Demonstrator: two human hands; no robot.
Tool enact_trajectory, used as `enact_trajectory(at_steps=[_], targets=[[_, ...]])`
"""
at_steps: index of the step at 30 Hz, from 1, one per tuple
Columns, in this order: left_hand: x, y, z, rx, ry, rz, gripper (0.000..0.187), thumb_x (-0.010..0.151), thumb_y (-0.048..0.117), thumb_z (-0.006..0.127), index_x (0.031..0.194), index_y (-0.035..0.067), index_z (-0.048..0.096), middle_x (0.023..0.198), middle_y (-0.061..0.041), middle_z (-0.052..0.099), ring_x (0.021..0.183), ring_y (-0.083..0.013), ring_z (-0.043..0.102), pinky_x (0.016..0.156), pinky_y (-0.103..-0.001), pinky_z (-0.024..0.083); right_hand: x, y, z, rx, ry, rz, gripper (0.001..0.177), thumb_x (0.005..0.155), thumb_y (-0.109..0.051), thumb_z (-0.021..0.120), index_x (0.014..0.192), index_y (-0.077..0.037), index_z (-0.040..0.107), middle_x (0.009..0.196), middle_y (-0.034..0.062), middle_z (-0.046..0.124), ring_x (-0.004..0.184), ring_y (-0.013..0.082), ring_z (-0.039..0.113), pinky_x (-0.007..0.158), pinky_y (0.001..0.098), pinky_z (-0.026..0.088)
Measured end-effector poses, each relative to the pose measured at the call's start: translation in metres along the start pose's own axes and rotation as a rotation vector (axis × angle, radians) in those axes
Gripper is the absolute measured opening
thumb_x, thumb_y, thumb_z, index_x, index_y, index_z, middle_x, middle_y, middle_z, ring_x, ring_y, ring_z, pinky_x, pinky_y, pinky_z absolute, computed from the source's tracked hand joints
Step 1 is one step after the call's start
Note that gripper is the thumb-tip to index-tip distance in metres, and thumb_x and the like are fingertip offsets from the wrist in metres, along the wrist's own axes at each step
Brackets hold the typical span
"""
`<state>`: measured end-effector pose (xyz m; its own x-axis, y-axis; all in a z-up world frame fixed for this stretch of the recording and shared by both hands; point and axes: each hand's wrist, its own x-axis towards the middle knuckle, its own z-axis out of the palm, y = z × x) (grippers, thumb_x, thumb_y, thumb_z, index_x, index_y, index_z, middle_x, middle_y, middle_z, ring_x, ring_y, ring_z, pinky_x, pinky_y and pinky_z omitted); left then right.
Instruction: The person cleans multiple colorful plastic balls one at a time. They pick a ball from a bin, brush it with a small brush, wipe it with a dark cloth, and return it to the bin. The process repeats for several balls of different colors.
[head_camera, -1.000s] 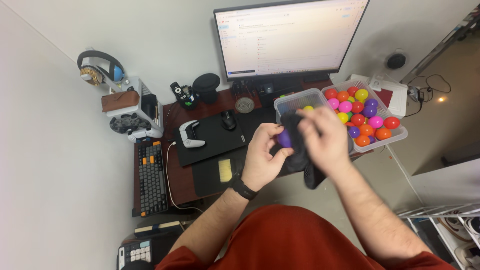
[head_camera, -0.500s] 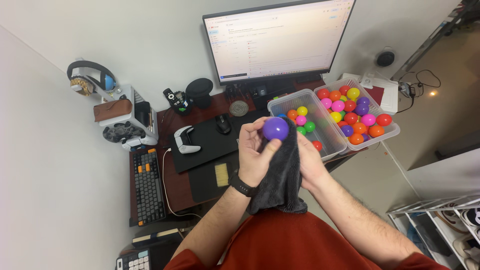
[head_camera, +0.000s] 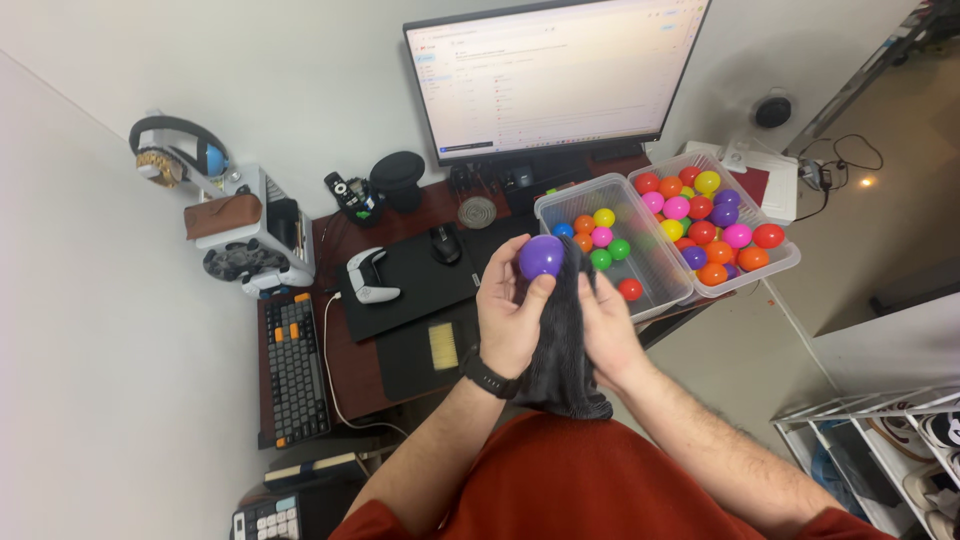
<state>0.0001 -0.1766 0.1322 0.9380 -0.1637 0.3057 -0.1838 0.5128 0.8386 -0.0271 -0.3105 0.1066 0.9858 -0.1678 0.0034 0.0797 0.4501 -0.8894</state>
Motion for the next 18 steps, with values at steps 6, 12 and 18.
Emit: enact_trajectory(at_steps=[6, 12, 18], targets=[[-0.001, -0.008, -0.003, 0.045, -0.179, 0.173, 0.054, 0.089, -0.01, 0.076, 0.129, 0.005, 0.043, 0.144, -0.017, 0.054, 0.133, -0.0217, 0.057, 0.117, -0.036, 0.047, 0.006, -0.018, 0.005, 0.037, 0.023, -0.068, 0.038, 0.111, -0.026, 0.044, 0.142, -0.005, 0.052, 0.129, 0.008, 0.062, 0.113, 0.0143, 0.061, 0.1, 0.0318, 0.051], [0.007, -0.009, -0.001, 0.108, -0.128, 0.219, 0.054, 0.089, -0.01, 0.076, 0.127, 0.007, 0.042, 0.144, -0.018, 0.052, 0.132, -0.0235, 0.059, 0.116, -0.038, 0.05, 0.006, -0.027, 0.011, 0.067, 0.026, 0.052, 0.042, 0.106, -0.02, 0.047, 0.146, -0.005, 0.05, 0.136, 0.005, 0.061, 0.121, 0.0121, 0.06, 0.105, 0.0304, 0.047], [0.006, -0.013, -0.004, 0.142, -0.128, 0.242, 0.054, 0.088, -0.01, 0.078, 0.126, 0.006, 0.044, 0.143, -0.018, 0.052, 0.132, -0.0247, 0.058, 0.116, -0.039, 0.049, 0.006, -0.029, 0.01, -0.035, -0.011, -0.017, 0.041, 0.104, -0.014, 0.049, 0.143, -0.001, 0.051, 0.134, 0.0097, 0.063, 0.119, 0.0163, 0.062, 0.104, 0.0316, 0.05]])
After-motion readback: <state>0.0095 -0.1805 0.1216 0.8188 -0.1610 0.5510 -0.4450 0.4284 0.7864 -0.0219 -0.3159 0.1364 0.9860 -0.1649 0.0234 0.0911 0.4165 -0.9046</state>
